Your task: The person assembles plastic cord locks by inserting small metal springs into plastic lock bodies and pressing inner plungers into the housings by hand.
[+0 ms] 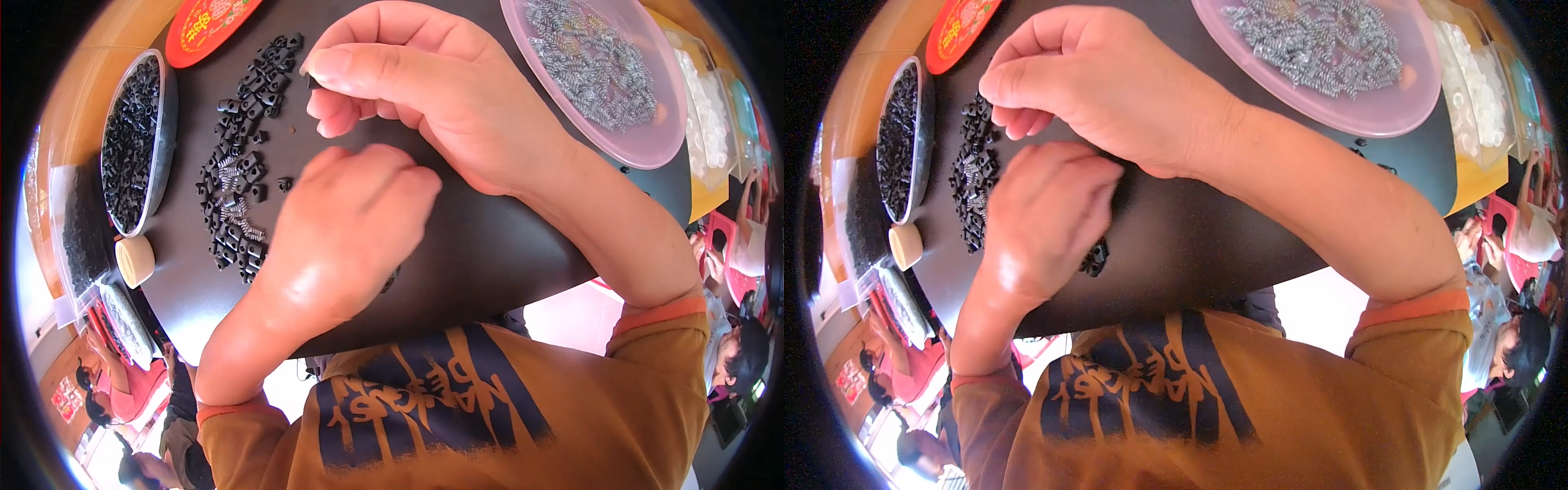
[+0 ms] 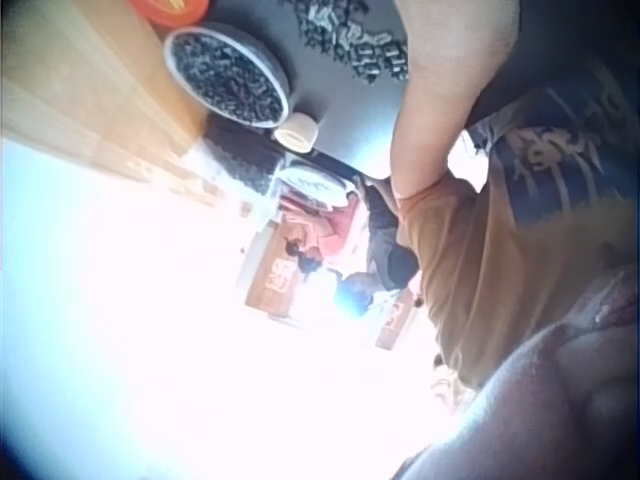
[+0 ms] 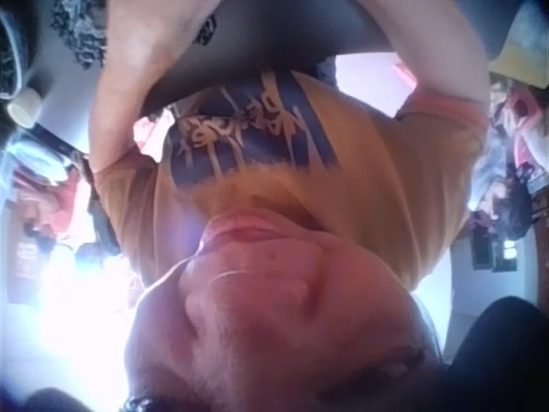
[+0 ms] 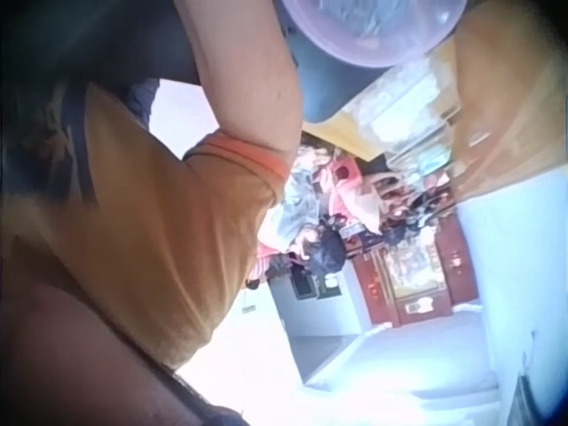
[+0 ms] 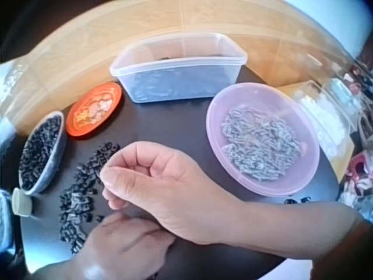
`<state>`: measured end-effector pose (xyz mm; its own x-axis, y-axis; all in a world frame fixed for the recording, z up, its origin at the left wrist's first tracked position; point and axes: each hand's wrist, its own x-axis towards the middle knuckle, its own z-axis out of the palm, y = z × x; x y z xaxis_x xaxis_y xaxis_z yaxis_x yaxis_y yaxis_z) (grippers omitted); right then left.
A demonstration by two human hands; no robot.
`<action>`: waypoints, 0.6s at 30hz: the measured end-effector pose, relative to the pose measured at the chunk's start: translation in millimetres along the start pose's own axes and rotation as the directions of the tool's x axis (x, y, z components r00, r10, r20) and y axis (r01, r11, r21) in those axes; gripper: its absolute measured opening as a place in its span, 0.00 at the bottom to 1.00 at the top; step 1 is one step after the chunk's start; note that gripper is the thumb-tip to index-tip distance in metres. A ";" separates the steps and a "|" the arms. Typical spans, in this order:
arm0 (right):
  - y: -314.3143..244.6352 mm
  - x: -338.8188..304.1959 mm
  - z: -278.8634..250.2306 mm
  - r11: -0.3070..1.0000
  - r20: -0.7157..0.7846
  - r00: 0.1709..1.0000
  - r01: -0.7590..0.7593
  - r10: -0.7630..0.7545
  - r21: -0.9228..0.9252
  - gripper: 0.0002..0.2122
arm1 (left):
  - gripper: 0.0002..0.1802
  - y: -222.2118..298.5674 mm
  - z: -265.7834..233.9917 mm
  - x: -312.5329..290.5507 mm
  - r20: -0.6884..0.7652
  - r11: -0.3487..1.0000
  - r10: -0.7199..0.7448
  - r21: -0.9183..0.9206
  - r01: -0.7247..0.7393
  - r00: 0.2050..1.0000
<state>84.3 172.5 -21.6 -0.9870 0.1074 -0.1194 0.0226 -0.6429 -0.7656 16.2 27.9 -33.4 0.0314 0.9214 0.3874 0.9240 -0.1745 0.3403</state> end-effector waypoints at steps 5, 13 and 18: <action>-1.8 -1.4 2.9 0.994 -0.072 0.992 -0.103 0.105 0.022 0.09 | 0.08 -1.7 -42.4 -8.4 -0.156 0.827 -0.445 -0.450 0.338 0.882; 18.3 -6.7 8.3 0.979 -0.108 0.983 0.132 -0.150 -0.158 0.07 | 0.10 -19.9 -55.3 -14.3 -0.124 0.402 -0.716 -0.878 0.261 0.687; 20.1 -10.7 6.5 0.986 0.007 0.993 0.120 -0.120 -0.118 0.08 | 0.09 -19.6 -47.7 -13.8 -0.094 0.366 -0.717 -0.894 0.258 0.691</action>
<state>94.3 153.5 -31.6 -0.9837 0.1785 -0.0228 -0.0770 -0.5317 -0.8434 -20.5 2.0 -4.6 -0.6767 0.7288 0.1045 0.0054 -0.1370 0.9906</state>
